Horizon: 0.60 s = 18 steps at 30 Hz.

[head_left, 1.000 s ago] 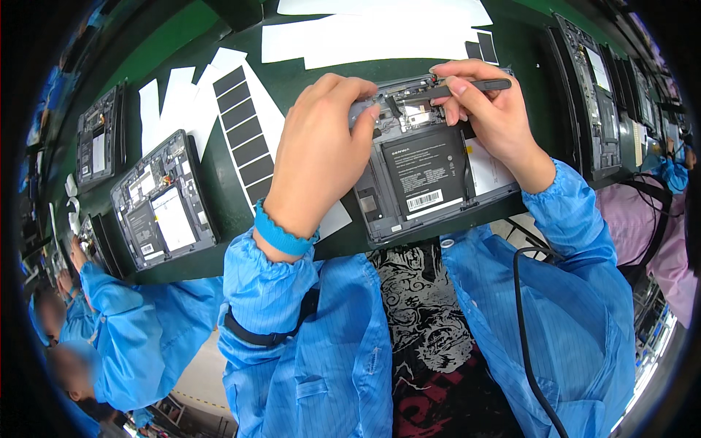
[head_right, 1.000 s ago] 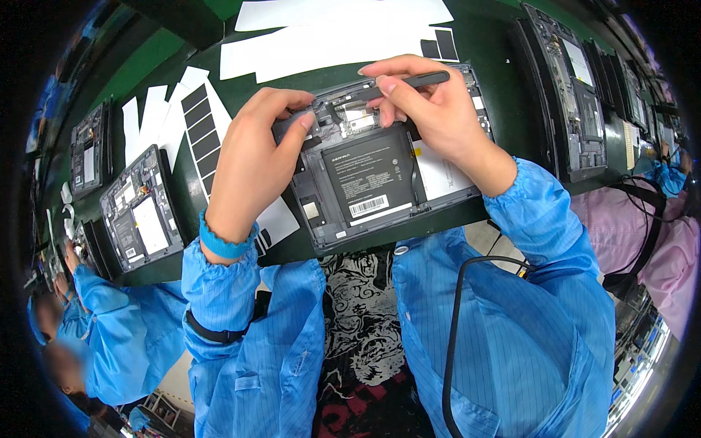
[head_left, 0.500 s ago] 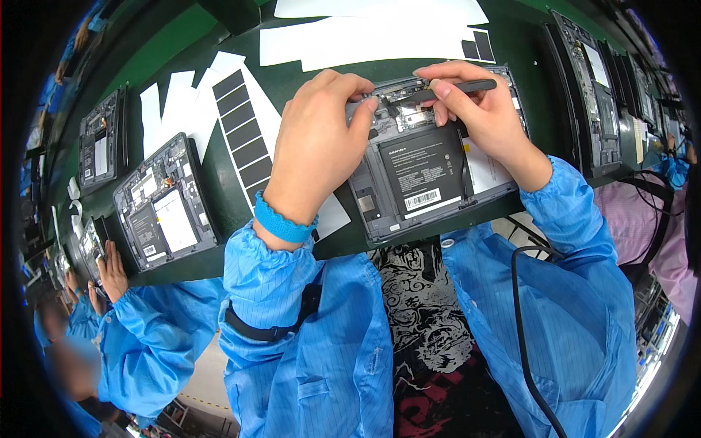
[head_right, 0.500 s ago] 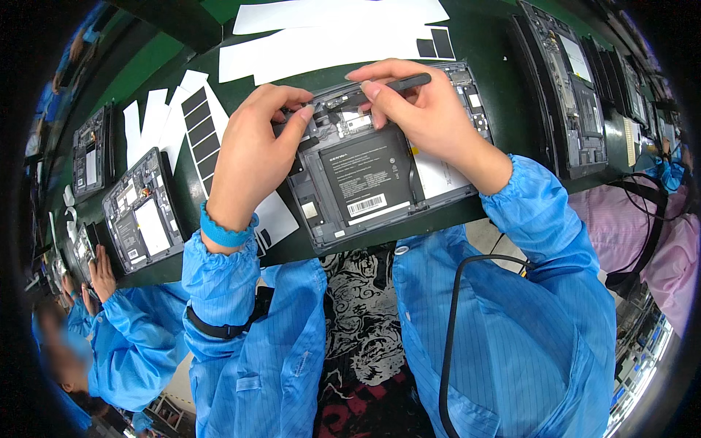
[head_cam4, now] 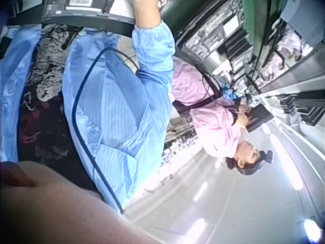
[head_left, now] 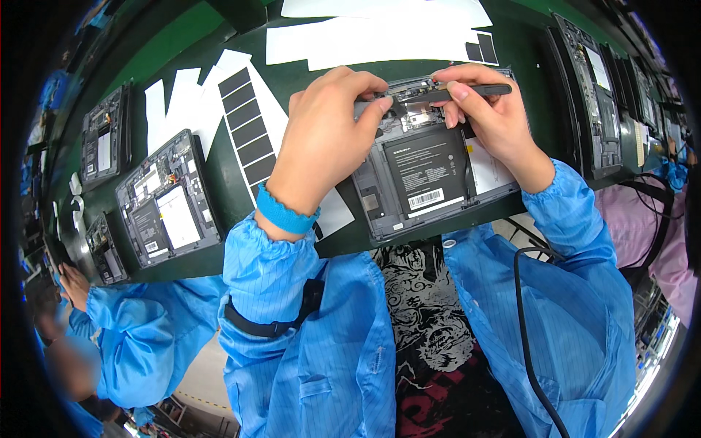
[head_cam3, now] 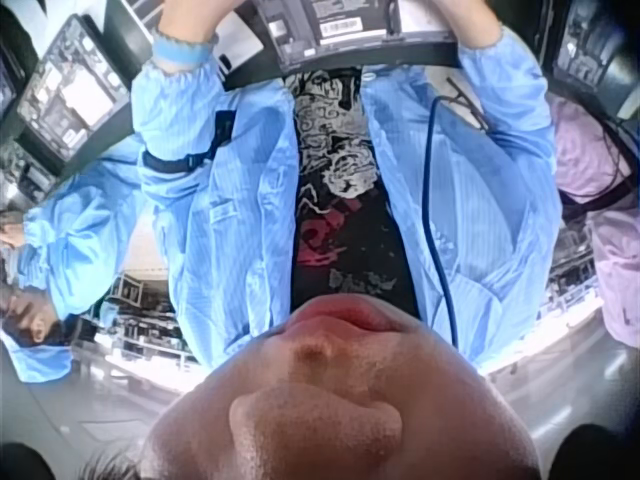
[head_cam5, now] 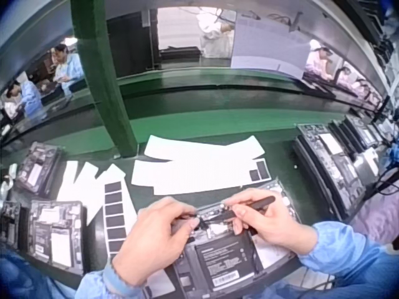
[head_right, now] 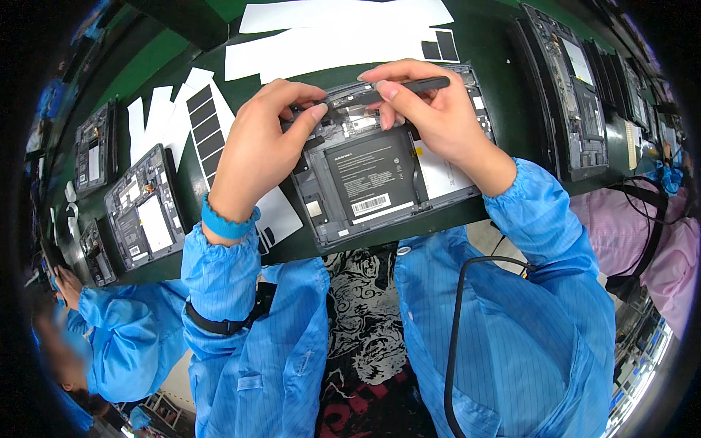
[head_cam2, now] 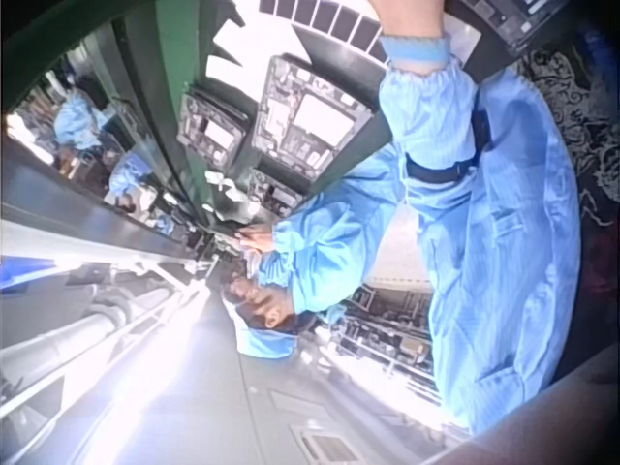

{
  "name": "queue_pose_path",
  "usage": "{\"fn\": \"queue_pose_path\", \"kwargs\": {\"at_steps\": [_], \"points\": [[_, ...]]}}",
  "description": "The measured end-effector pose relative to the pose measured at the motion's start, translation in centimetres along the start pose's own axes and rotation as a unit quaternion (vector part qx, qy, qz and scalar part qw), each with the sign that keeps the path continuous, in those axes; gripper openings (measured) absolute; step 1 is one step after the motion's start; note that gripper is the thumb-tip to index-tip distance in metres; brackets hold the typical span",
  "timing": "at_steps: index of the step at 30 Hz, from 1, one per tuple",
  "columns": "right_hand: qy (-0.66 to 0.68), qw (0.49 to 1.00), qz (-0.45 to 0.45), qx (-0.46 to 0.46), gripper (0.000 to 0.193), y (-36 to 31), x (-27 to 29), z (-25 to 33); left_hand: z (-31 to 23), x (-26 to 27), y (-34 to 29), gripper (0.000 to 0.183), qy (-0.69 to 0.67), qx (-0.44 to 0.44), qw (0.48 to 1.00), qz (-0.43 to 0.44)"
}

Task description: Assembling internal components of tablets, applying adhesive strips and connecting ribbons on a production line.

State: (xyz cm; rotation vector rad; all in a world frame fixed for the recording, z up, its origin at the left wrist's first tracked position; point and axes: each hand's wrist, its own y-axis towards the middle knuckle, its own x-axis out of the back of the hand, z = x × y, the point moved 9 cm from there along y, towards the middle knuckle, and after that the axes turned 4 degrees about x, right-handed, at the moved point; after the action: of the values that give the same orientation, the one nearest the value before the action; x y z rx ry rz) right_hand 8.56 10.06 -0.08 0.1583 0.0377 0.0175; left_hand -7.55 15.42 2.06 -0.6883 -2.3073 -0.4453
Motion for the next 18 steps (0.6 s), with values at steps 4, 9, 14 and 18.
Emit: {"fn": "queue_pose_path", "kwargs": {"at_steps": [4, 9, 14, 18], "points": [[-0.001, 1.000, -0.003, -0.012, 0.023, -0.2, 0.1, -0.2, 0.2, -0.3, 0.4, 0.019, -0.003, 0.012, 1.000, 0.012], [-0.001, 1.000, -0.002, -0.011, 0.022, -0.3, -0.6, -0.1, 0.3, -0.8, 0.7, 0.018, -0.004, 0.027, 0.999, 0.032], [-0.012, 1.000, -0.014, -0.014, 0.021, -0.5, -0.4, 0.4, 0.0, -1.3, 1.2, 0.018, 0.022, 0.016, 0.999, 0.028], [-0.025, 0.999, -0.026, -0.012, 0.020, -0.9, -0.3, 0.4, -0.8, -1.6, 1.5, 0.018, 0.076, -0.053, 0.995, 0.022]]}}
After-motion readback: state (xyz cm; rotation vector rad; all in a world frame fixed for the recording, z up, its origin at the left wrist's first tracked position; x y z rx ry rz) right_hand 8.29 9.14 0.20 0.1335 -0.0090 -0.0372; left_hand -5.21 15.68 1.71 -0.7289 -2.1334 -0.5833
